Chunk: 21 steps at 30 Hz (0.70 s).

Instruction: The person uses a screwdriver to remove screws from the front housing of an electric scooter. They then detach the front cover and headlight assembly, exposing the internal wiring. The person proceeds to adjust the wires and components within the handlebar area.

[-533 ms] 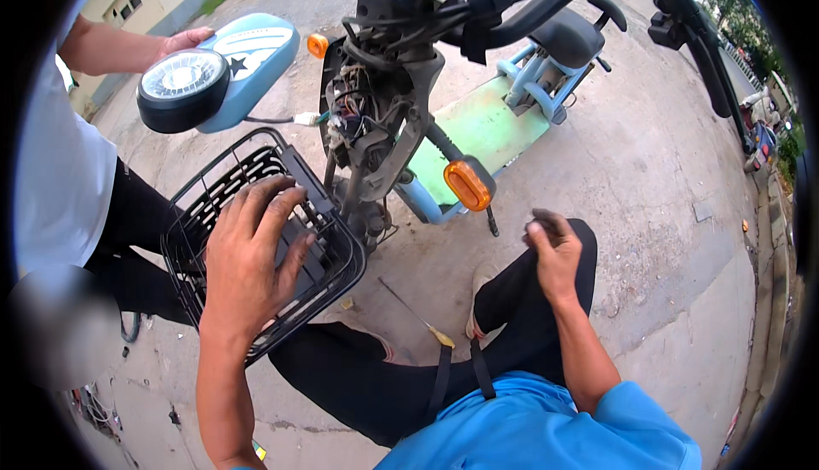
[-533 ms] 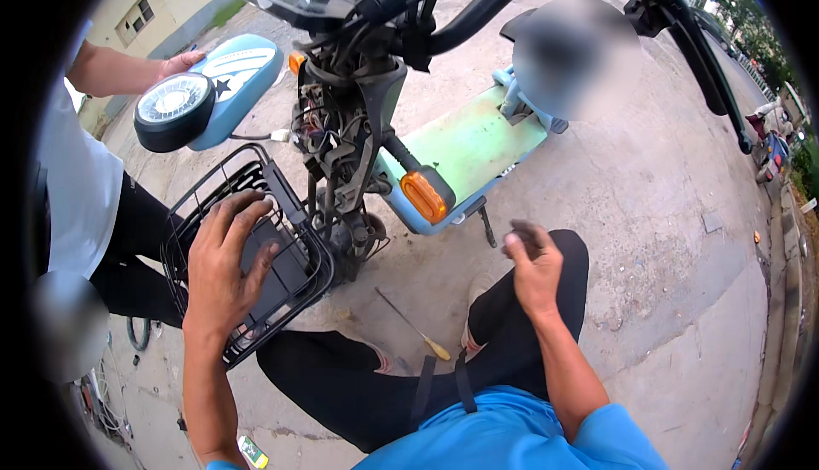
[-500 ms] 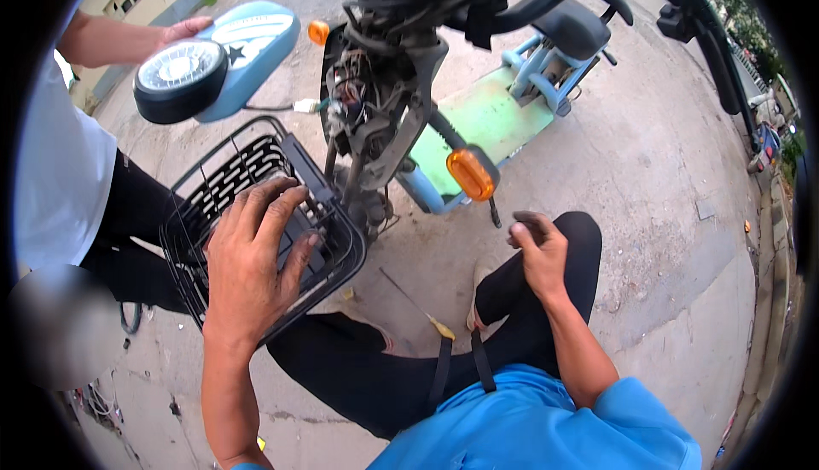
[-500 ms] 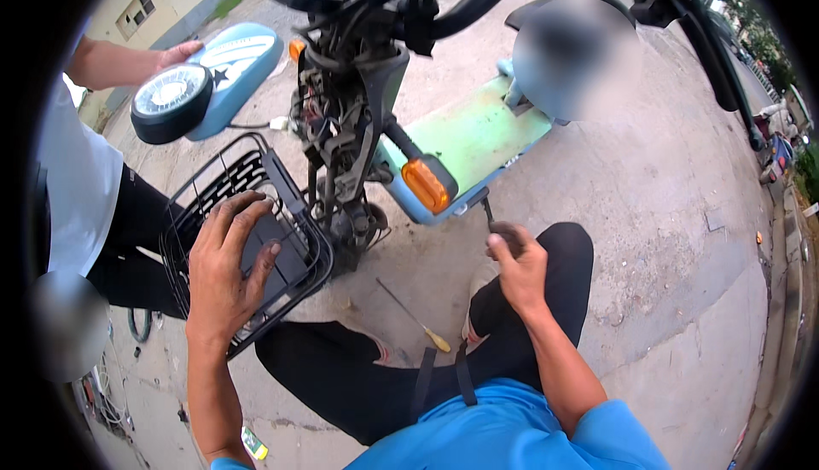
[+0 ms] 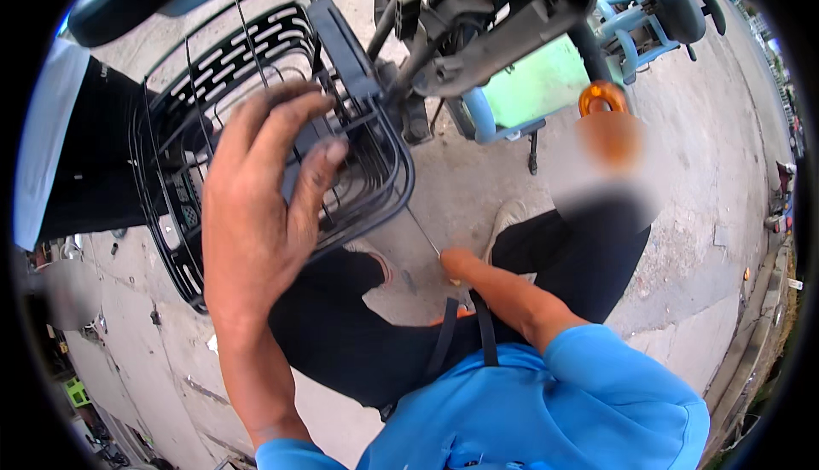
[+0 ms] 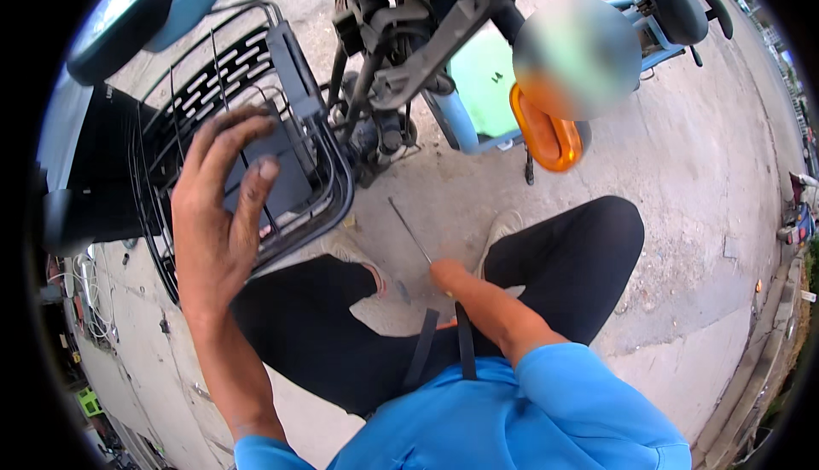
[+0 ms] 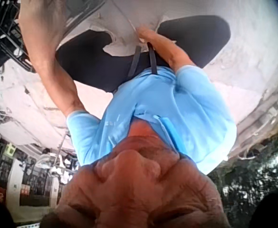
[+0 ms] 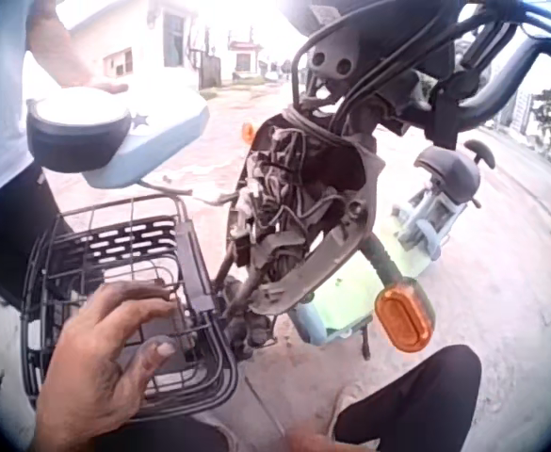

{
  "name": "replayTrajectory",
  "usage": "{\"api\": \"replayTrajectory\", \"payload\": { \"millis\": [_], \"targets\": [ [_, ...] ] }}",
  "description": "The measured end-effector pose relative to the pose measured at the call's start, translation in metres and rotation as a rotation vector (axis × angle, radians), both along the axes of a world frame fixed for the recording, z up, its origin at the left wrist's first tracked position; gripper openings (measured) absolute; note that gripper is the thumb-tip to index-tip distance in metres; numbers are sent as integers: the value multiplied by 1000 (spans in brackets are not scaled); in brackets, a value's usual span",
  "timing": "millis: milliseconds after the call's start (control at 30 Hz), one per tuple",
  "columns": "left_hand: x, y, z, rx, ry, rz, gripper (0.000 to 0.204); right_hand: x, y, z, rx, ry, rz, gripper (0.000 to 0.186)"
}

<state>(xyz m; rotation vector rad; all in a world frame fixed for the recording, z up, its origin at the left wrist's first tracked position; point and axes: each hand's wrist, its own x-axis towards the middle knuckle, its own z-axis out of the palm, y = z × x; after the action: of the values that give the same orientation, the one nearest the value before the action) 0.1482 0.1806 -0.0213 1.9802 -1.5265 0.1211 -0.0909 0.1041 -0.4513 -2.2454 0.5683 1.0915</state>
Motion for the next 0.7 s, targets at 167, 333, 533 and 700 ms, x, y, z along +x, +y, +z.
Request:
{"api": "replayTrajectory", "payload": {
  "millis": [167, 333, 533, 700],
  "targets": [
    [0, 3, 11, 57, 43, 16, 30, 3, 41, -57, -6, -16, -153, 48],
    [4, -1, 14, 80, 84, -3, 32, -2, 49, -81, -42, -42, -86, 46],
    [4, 4, 10, 40, 80, -14, 32, -11, 32, -124, -262, -83, -287, 51],
    [4, 12, 8, -4, 79, -6, 30, 9, 4, -67, 98, -6, -298, 50]
  ]
}}
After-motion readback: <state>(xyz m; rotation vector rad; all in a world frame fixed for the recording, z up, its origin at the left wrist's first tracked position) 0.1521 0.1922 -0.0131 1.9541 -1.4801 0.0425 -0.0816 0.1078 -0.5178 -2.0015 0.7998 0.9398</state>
